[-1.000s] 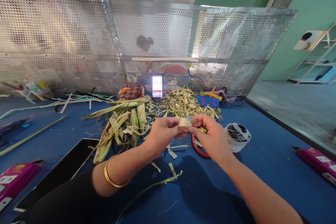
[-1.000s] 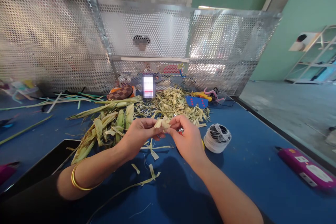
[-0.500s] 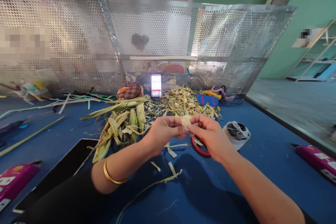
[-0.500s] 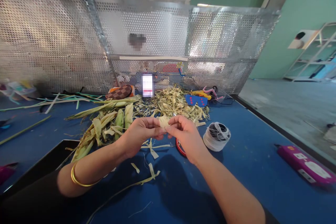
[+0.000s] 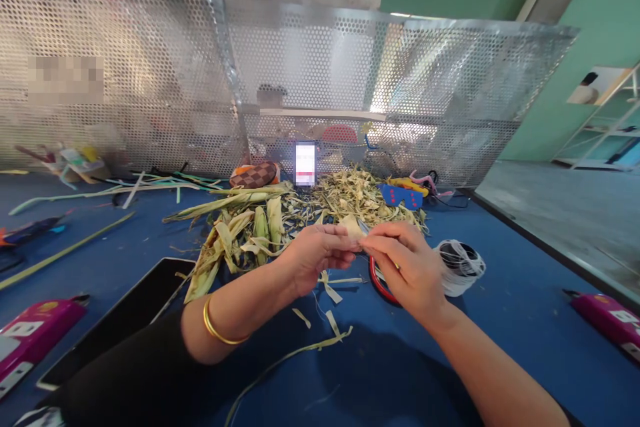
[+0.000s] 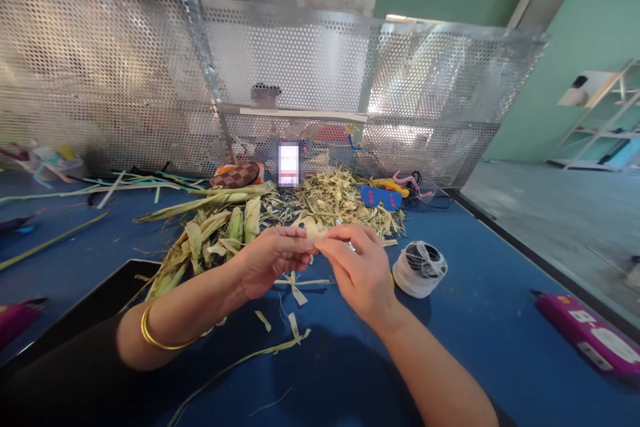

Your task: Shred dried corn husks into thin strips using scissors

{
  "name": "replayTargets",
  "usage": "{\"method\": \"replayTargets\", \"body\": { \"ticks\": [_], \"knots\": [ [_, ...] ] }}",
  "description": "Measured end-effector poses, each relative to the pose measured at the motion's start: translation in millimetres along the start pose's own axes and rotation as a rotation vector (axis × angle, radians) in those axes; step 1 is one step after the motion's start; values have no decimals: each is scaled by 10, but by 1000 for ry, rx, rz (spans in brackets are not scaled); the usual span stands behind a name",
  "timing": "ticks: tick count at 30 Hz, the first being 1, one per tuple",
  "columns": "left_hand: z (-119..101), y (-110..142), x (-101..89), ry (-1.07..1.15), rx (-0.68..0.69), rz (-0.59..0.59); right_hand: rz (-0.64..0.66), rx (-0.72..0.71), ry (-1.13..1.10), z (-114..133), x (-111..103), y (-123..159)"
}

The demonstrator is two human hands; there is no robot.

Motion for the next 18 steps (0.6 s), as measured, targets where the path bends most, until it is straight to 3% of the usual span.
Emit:
{"method": "replayTargets", "body": {
  "ticks": [4, 9, 14, 18],
  "knots": [
    [-3, 7, 1, 26, -44, 38, -19, -58, 31, -7, 2, 4],
    [-2, 14, 9, 26, -63, 77, -18, 80, -60, -20, 4, -8],
    [0, 20, 19, -35, -8, -5, 52, 80, -9, -32, 6, -20],
    [5, 25, 29, -32, -5, -33, 38, 23, 19, -31, -9, -26]
  ]
}}
Point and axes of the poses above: each hand's wrist, its own y-axis away from the middle knuckle, its own x-axis out of the palm, z = x × y, the point moved 1 cm from there along -y, towards the middle knuckle, and after that the axes turned 9 degrees about -y, right-handed, at the moved point
